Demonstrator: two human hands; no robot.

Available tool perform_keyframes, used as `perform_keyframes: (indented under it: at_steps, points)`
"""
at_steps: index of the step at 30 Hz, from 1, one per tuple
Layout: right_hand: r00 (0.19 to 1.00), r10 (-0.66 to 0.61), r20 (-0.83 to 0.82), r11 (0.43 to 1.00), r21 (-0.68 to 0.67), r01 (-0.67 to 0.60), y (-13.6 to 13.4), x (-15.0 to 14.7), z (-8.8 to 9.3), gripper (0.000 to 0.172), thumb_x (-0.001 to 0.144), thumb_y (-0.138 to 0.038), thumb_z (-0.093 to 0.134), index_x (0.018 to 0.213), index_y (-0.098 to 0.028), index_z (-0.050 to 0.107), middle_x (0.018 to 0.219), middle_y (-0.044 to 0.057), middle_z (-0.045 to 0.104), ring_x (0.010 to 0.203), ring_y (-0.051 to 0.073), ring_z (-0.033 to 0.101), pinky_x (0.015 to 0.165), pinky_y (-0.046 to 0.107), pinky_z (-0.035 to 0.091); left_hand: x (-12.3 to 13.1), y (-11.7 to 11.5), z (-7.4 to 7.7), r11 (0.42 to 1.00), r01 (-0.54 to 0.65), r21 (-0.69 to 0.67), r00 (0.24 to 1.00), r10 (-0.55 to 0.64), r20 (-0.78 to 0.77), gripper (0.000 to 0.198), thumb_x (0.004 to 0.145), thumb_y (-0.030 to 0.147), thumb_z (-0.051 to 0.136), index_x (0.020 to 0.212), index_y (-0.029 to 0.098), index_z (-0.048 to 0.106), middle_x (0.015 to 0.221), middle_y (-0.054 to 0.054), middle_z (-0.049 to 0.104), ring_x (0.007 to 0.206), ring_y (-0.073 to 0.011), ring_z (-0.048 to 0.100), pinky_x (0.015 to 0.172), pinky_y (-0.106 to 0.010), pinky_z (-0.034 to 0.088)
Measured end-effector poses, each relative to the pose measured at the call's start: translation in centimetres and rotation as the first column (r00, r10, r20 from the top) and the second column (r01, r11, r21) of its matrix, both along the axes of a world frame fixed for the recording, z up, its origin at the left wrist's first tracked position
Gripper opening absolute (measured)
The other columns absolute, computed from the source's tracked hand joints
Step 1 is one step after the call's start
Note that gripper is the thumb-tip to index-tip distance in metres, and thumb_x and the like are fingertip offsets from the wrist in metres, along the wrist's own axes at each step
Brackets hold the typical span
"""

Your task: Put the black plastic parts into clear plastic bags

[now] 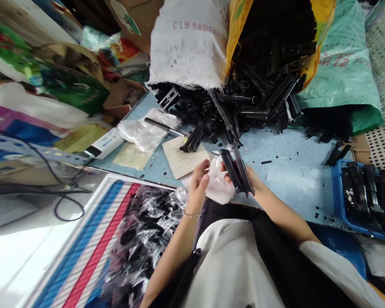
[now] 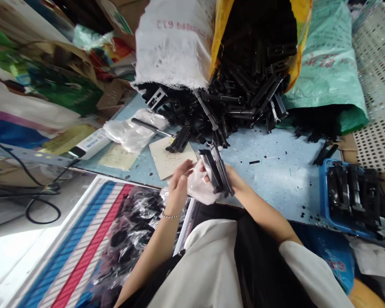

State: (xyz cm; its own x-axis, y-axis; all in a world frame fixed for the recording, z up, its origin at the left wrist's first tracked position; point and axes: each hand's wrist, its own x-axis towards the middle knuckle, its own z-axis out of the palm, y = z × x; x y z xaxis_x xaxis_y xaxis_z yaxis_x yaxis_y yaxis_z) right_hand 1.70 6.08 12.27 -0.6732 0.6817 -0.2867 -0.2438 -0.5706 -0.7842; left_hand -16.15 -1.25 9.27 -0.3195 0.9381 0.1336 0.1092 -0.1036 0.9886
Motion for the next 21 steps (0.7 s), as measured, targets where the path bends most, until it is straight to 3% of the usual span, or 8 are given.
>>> perform_keyframes:
  at_steps: [3, 6, 9, 13, 15, 17, 19, 21]
  points:
    - [0.955, -0.234, 0.179, 0.971, 0.098, 0.220, -2.2, 0.9, -1.9, 0.046, 0.082, -0.067, 0.067, 0.095, -0.023, 0.066, 0.089, 0.004, 0.073, 0.082, 0.021, 0.068, 0.073, 0.033, 0.056, 5.1, 2.0, 0.5, 0.943, 0.323, -0.078, 0.884, -0.272, 0.380, 0.061, 0.081, 0.061, 0.073, 0.127, 0.022, 0.066, 0.127, -0.013, 0.069, 0.121, -0.0310, 0.065, 0.102, -0.044, 0.054]
    - [0.792, -0.491, 0.363, 0.837, 0.450, 0.312, -2.9, 3.5, -1.9, 0.031, 0.091, -0.057, 0.062, 0.093, -0.026, 0.066, 0.092, 0.002, 0.072, 0.094, 0.023, 0.067, 0.091, 0.038, 0.052, 9.2, 2.7, 0.7, 0.904, 0.410, -0.119, 0.782, -0.281, 0.557, 0.050, 0.076, 0.050, 0.081, 0.114, 0.020, 0.069, 0.119, -0.011, 0.073, 0.115, -0.0301, 0.068, 0.101, -0.045, 0.055]
    - [0.647, -0.615, 0.451, 0.700, 0.690, 0.183, -3.5, 7.0, -0.3, 0.025, 0.100, -0.049, 0.052, 0.100, -0.027, 0.065, 0.098, 0.003, 0.071, 0.090, 0.022, 0.066, 0.089, 0.040, 0.052, 11.3, 2.7, 0.7, 0.932, 0.304, -0.197, 0.873, -0.189, 0.450, 0.040, 0.073, 0.042, 0.082, 0.103, 0.020, 0.065, 0.106, -0.008, 0.074, 0.099, -0.0263, 0.071, 0.093, -0.042, 0.056]
    - [0.633, -0.685, 0.360, 0.508, 0.859, 0.061, -4.2, 9.6, 1.0, 0.040, 0.093, -0.047, 0.065, 0.125, -0.025, 0.058, 0.115, 0.010, 0.064, 0.096, 0.024, 0.065, 0.084, 0.040, 0.054, 11.8, 2.4, 1.5, 0.914, 0.298, -0.274, 0.953, -0.273, 0.128, 0.046, 0.076, 0.032, 0.080, 0.116, 0.021, 0.060, 0.098, -0.006, 0.073, 0.092, -0.0250, 0.070, 0.088, -0.039, 0.055]
    - [0.641, -0.695, 0.325, 0.482, 0.872, 0.080, -4.2, 9.8, 0.8, 0.039, 0.096, -0.043, 0.061, 0.130, -0.026, 0.055, 0.116, 0.010, 0.063, 0.099, 0.024, 0.064, 0.087, 0.042, 0.054, 11.7, 2.2, 2.2, 0.878, 0.421, -0.228, 0.906, -0.399, 0.137, 0.053, 0.078, 0.034, 0.079, 0.125, 0.021, 0.058, 0.109, -0.008, 0.072, 0.104, -0.0269, 0.069, 0.092, -0.040, 0.054]
    - [0.651, -0.694, 0.308, 0.508, 0.850, 0.139, -4.0, 9.9, 0.6, 0.029, 0.101, -0.041, 0.050, 0.126, -0.027, 0.056, 0.112, 0.008, 0.063, 0.098, 0.023, 0.064, 0.086, 0.041, 0.055, 11.7, 1.9, 2.8, 0.835, 0.528, -0.156, 0.836, -0.479, 0.265, 0.053, 0.083, 0.042, 0.076, 0.129, 0.022, 0.058, 0.120, -0.009, 0.069, 0.112, -0.0271, 0.066, 0.095, -0.039, 0.054]
    - [0.686, -0.653, 0.321, 0.556, 0.818, 0.147, -3.8, 10.1, 0.7, 0.026, 0.103, -0.044, 0.048, 0.121, -0.028, 0.057, 0.110, 0.007, 0.064, 0.096, 0.023, 0.064, 0.083, 0.040, 0.055, 11.6, 1.7, 3.2, 0.808, 0.574, -0.130, 0.769, -0.478, 0.426, 0.052, 0.085, 0.048, 0.073, 0.128, 0.022, 0.060, 0.117, -0.008, 0.069, 0.105, -0.0241, 0.067, 0.089, -0.036, 0.057]
    - [0.682, -0.650, 0.335, 0.552, 0.825, 0.122, -3.6, 10.2, 1.0, 0.027, 0.102, -0.049, 0.049, 0.117, -0.028, 0.057, 0.108, 0.007, 0.065, 0.095, 0.023, 0.064, 0.083, 0.040, 0.053, 11.4, 1.5, 3.4, 0.797, 0.580, -0.168, 0.735, -0.423, 0.531, 0.052, 0.083, 0.050, 0.075, 0.124, 0.022, 0.061, 0.098, -0.004, 0.069, 0.084, -0.0187, 0.067, 0.075, -0.031, 0.056]
